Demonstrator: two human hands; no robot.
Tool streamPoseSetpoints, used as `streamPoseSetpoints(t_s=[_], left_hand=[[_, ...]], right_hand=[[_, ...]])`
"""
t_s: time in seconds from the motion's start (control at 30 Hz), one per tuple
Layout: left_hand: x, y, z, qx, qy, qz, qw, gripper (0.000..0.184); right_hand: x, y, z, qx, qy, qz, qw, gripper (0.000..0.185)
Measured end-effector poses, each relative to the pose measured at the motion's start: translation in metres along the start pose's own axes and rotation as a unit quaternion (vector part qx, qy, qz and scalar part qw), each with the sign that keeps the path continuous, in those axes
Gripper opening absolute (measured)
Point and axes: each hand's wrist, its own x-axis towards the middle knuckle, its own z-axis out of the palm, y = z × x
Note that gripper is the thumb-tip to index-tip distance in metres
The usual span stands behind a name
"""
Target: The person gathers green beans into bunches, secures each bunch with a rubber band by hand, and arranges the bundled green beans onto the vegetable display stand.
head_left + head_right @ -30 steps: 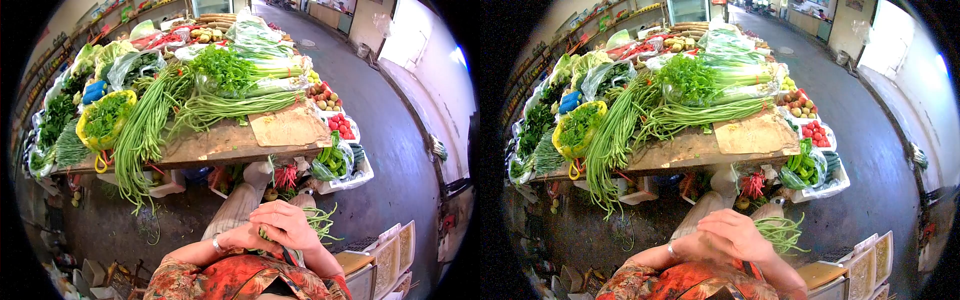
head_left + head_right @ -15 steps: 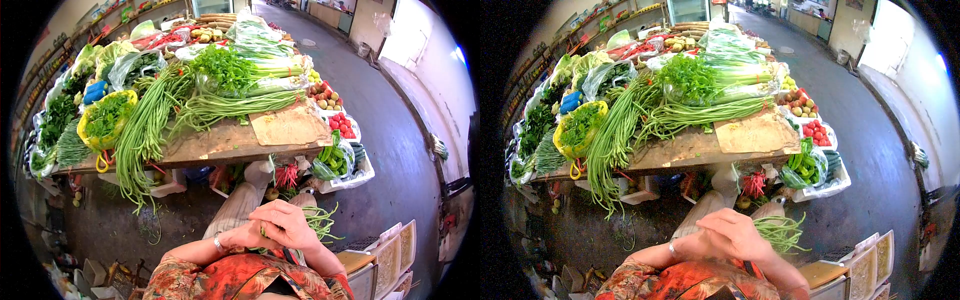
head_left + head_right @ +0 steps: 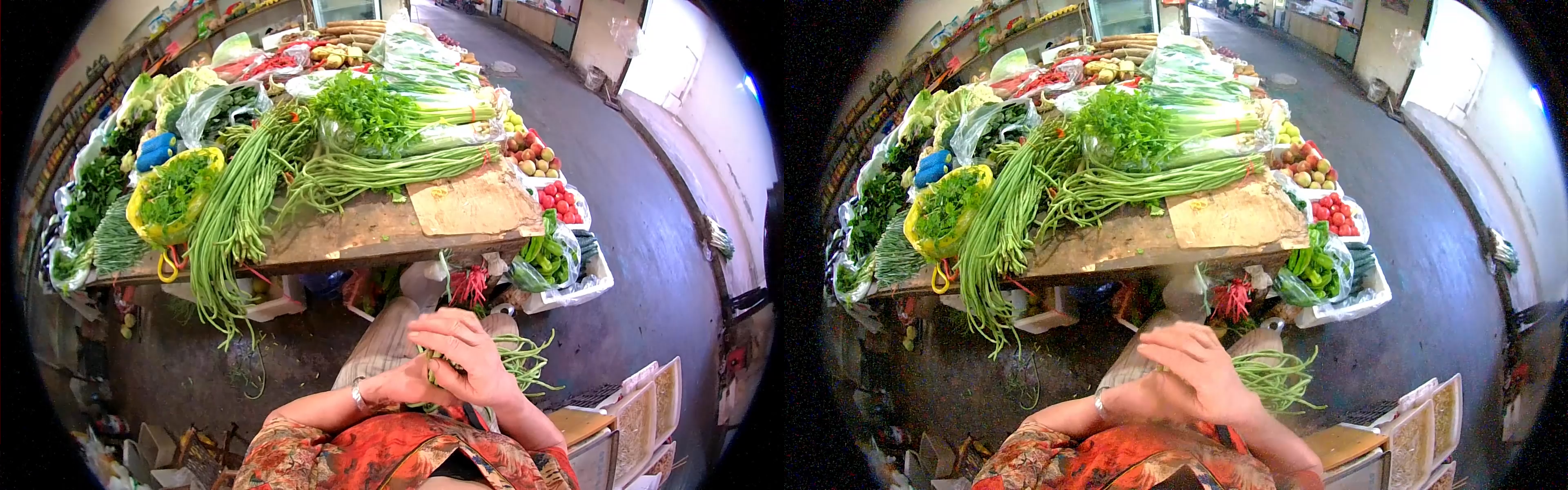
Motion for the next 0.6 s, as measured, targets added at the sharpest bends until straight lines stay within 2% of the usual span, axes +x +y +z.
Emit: streamPoseSetpoints(t_s=[0.07,0.17,0.33,0.6], left_hand=[[0.001,0.000,0.000,-0.034,0.004,-0.003,0.999,0.046],[-0.002,-0.009,0.001,0.033,0.002,-0.002,0.999,0.046],[-0.001,-0.002,-0.002,0.045,0.000,0.004,0.999,0.047],[-0.001,0.008,-0.006,0.067,-0.016,0.012,0.998,0.048]], right_hand=[[0.002,-0.002,-0.001,-0.052,0.020,-0.011,0.998,0.033],[-0.001,0.001,0.000,-0.029,-0.001,-0.001,1.000,0.031],[-0.004,0.004,0.001,0.034,-0.013,0.019,0.999,0.025],[-0.005,0.004,0.001,0.046,-0.012,0.030,0.998,0.020]])
